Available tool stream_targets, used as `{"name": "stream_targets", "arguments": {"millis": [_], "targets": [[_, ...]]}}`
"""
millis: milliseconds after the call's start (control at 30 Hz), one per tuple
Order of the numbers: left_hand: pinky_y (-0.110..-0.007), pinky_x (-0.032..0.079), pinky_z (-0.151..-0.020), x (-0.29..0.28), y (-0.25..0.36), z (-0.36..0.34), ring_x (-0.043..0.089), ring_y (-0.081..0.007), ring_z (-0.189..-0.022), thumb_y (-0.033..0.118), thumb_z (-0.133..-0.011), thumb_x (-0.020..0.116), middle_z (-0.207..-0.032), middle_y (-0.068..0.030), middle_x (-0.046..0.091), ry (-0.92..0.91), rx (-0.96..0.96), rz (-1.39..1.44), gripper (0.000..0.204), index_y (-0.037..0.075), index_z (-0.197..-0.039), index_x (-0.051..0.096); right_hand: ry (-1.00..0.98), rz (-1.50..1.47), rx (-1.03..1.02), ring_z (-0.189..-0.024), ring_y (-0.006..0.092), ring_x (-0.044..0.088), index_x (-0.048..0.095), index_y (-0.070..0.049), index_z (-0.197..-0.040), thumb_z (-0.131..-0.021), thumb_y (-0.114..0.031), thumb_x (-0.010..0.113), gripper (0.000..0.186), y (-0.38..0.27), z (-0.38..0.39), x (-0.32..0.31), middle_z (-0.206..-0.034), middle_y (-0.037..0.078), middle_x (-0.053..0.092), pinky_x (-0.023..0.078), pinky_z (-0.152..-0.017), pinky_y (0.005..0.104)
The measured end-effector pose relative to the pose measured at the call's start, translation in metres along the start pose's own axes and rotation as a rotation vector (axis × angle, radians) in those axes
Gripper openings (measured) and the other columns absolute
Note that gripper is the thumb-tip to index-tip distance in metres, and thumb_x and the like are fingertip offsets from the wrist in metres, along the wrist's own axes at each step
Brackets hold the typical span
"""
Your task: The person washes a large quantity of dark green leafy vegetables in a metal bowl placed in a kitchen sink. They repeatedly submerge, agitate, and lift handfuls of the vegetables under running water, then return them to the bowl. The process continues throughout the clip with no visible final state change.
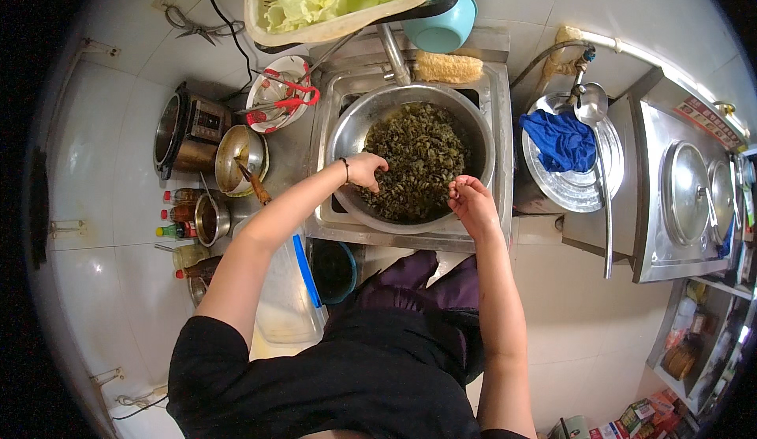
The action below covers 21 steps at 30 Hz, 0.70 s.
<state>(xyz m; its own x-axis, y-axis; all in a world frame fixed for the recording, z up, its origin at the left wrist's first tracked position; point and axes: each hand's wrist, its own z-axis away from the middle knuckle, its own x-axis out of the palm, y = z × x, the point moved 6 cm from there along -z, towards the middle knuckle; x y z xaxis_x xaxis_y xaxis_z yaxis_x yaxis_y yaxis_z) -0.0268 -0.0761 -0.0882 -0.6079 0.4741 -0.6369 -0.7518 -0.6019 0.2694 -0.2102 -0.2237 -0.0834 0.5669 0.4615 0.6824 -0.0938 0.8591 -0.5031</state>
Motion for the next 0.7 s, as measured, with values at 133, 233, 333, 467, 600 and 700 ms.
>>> {"name": "stream_targets", "arguments": {"millis": [133,233,333,467,600,700], "targets": [[-0.035,0.047,-0.071,0.013,-0.018,-0.015,0.057,-0.0268,-0.081,0.017,-0.058,0.07,-0.081,-0.0114,0.06,0.136,-0.054,-0.019,0.027,0.006,-0.082,0.062,-0.009,0.003,-0.007,-0.067,0.0091,0.051,0.051,-0.008,-0.087,-0.084,-0.006,0.048,0.005,0.002,-0.002,-0.002,-0.079,0.002,0.055,0.045,-0.061,0.0226],[-0.037,0.047,-0.064,0.015,-0.017,-0.014,0.058,-0.0251,-0.071,0.016,-0.061,0.065,-0.072,-0.0091,0.061,0.215,-0.075,-0.006,0.012,0.007,-0.069,0.064,-0.003,0.018,-0.014,-0.066,0.0093,0.05,0.052,-0.008,-0.087,-0.084,-0.005,0.048,0.006,0.002,-0.001,-0.002,-0.079,0.002,0.055,0.044,-0.06,0.0225],[-0.034,0.047,-0.063,0.018,-0.024,-0.016,0.059,-0.0235,-0.066,0.017,-0.062,0.063,-0.071,-0.0098,0.063,0.226,-0.076,0.022,0.014,0.007,-0.071,0.065,-0.044,0.075,-0.022,-0.066,0.0093,0.049,0.052,-0.008,-0.087,-0.084,-0.005,0.047,0.007,0.003,0.001,0.005,-0.078,0.001,0.053,0.042,-0.058,0.0224],[-0.028,0.046,-0.06,-0.009,-0.012,0.006,0.058,-0.0136,-0.063,0.015,-0.065,0.066,-0.068,-0.0057,0.063,0.206,0.068,0.332,0.013,0.005,-0.073,0.065,-0.101,0.135,0.018,-0.063,0.0085,0.044,0.054,-0.006,-0.089,-0.085,-0.006,0.048,0.007,0.011,0.001,0.024,-0.074,0.0,0.049,0.038,-0.056,0.0218],[-0.019,0.044,-0.058,-0.023,-0.002,0.024,0.055,-0.0068,-0.065,0.017,-0.073,0.064,-0.073,0.0006,0.061,0.006,0.131,0.861,0.014,0.006,-0.082,0.063,-0.132,0.211,0.039,-0.06,0.0074,0.041,0.055,-0.004,-0.09,-0.085,-0.008,0.05,0.008,0.024,-0.007,0.046,-0.069,-0.002,0.045,0.036,-0.055,0.0212],[-0.018,0.044,-0.059,-0.037,0.018,0.041,0.053,-0.0045,-0.067,0.017,-0.076,0.063,-0.075,0.0023,0.059,-0.018,0.202,0.977,0.016,0.006,-0.087,0.062,-0.161,0.29,0.046,-0.061,0.0065,0.042,0.054,-0.005,-0.093,-0.085,-0.009,0.052,0.01,0.032,-0.013,0.061,-0.072,-0.003,0.046,0.037,-0.056,0.0205]]}}
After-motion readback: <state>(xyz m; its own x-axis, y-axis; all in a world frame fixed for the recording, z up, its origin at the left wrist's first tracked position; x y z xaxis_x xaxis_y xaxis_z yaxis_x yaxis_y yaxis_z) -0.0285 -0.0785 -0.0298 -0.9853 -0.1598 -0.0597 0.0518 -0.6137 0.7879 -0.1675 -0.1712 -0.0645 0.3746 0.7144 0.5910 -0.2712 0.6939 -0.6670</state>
